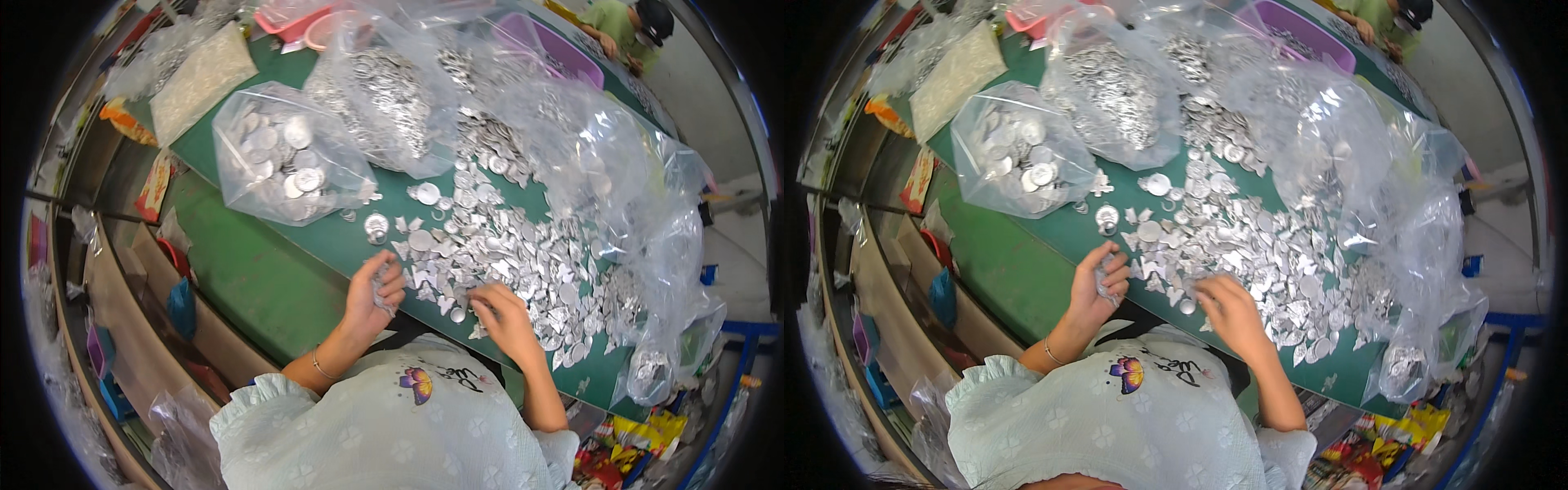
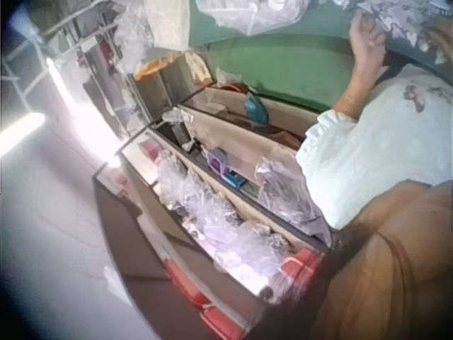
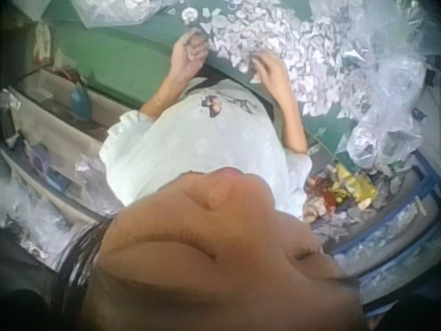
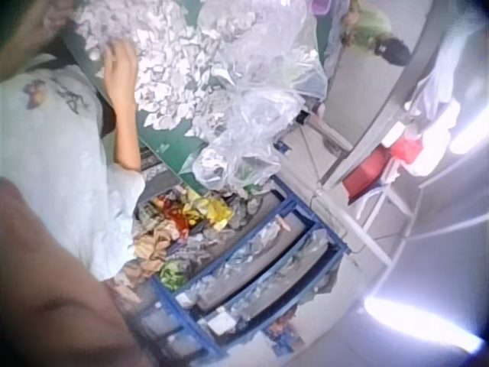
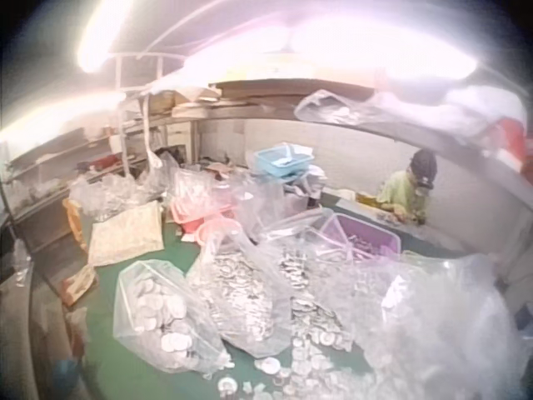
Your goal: The person sorts through a large pile of silver metallic hardware components on a green table, picking up small handfuls to check them and then placing them into plastic bags.
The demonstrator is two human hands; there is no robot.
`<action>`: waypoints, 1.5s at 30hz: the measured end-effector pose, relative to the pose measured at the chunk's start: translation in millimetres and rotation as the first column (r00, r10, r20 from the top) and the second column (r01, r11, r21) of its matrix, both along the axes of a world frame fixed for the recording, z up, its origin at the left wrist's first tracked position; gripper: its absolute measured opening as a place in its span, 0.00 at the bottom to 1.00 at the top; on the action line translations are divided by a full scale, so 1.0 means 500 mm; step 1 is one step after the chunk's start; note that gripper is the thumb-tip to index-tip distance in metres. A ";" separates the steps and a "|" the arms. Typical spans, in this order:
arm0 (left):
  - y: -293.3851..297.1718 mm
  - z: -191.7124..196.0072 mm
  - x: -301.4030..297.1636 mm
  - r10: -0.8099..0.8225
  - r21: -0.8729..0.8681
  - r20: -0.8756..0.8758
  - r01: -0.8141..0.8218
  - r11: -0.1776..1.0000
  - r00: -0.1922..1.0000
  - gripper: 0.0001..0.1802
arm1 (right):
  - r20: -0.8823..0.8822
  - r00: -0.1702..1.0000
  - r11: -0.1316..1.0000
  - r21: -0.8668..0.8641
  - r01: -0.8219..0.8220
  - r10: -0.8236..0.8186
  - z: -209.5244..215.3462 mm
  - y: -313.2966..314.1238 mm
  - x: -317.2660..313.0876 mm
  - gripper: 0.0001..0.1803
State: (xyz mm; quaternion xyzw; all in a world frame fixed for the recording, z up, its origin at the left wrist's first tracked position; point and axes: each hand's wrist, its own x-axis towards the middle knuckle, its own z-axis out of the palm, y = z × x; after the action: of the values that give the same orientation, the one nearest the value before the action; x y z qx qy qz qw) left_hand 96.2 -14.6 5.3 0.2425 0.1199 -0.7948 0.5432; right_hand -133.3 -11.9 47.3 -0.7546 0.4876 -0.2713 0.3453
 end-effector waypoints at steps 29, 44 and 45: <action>-0.029 -0.009 -0.290 -0.601 -0.018 -0.374 0.643 0.766 0.706 0.14 | 0.424 0.587 0.724 0.406 0.557 -0.689 -0.072 0.025 -0.224 0.07; -0.023 0.029 -0.289 -0.589 0.135 -0.266 0.634 0.761 0.763 0.09 | 0.040 0.733 0.667 -0.385 0.638 -0.679 -0.095 -0.055 -0.274 0.06; -0.023 0.028 -0.288 -0.589 0.124 -0.268 0.633 0.764 0.763 0.09 | 0.340 0.661 0.696 -0.025 0.718 -0.669 -0.095 -0.045 -0.283 0.06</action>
State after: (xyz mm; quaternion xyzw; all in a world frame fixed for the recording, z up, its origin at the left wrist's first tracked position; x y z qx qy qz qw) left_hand -47.8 -26.2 19.5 0.2370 0.1736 -0.9329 0.2085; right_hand -274.6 -34.2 0.0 -0.4842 0.6562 -0.5330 0.2257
